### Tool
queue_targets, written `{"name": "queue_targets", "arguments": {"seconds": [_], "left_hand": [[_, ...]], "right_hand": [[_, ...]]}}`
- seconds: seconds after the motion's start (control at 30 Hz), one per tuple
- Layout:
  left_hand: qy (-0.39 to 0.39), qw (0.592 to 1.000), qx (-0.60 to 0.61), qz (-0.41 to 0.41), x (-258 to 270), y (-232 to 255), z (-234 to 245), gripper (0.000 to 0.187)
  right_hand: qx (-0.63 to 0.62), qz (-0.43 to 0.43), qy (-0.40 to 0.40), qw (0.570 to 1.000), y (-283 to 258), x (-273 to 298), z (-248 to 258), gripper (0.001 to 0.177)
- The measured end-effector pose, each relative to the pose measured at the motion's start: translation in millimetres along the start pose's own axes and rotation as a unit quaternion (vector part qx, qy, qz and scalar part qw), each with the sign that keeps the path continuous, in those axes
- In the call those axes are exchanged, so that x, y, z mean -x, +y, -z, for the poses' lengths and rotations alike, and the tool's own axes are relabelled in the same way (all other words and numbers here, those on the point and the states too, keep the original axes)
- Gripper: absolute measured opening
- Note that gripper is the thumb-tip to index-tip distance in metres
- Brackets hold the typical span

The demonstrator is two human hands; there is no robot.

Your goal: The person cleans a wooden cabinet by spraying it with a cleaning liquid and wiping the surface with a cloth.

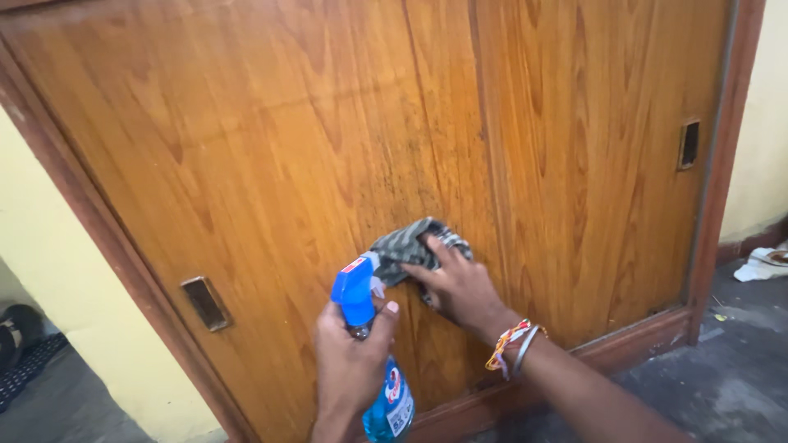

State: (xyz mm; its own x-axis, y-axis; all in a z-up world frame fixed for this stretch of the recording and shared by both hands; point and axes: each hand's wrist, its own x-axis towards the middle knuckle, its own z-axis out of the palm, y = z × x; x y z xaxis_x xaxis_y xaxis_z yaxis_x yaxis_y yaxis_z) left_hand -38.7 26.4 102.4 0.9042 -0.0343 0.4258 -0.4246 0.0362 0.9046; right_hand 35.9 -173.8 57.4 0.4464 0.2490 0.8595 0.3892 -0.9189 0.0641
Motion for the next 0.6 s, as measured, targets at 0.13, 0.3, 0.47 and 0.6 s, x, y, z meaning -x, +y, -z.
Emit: {"name": "queue_targets", "arguments": {"seconds": [0.13,0.3,0.47,0.6], "left_hand": [[0.011,0.996,0.033,-0.079,4,1,13,0.040],[-0.003,0.998,-0.022,-0.057,5,-12,15,0.032],[0.006,0.999,-0.016,-0.045,0,-2,9,0.040],[-0.006,0.996,-0.017,-0.088,-2,4,0,0.026]], "right_hand": [[-0.003,-0.124,0.052,0.991,12,-25,23,0.064],[-0.079,-0.193,0.204,0.956,54,-86,48,0.083],[-0.035,-0.206,0.135,0.969,38,-91,47,0.077],[0.000,0.032,0.049,0.998,16,-50,18,0.057]]}}
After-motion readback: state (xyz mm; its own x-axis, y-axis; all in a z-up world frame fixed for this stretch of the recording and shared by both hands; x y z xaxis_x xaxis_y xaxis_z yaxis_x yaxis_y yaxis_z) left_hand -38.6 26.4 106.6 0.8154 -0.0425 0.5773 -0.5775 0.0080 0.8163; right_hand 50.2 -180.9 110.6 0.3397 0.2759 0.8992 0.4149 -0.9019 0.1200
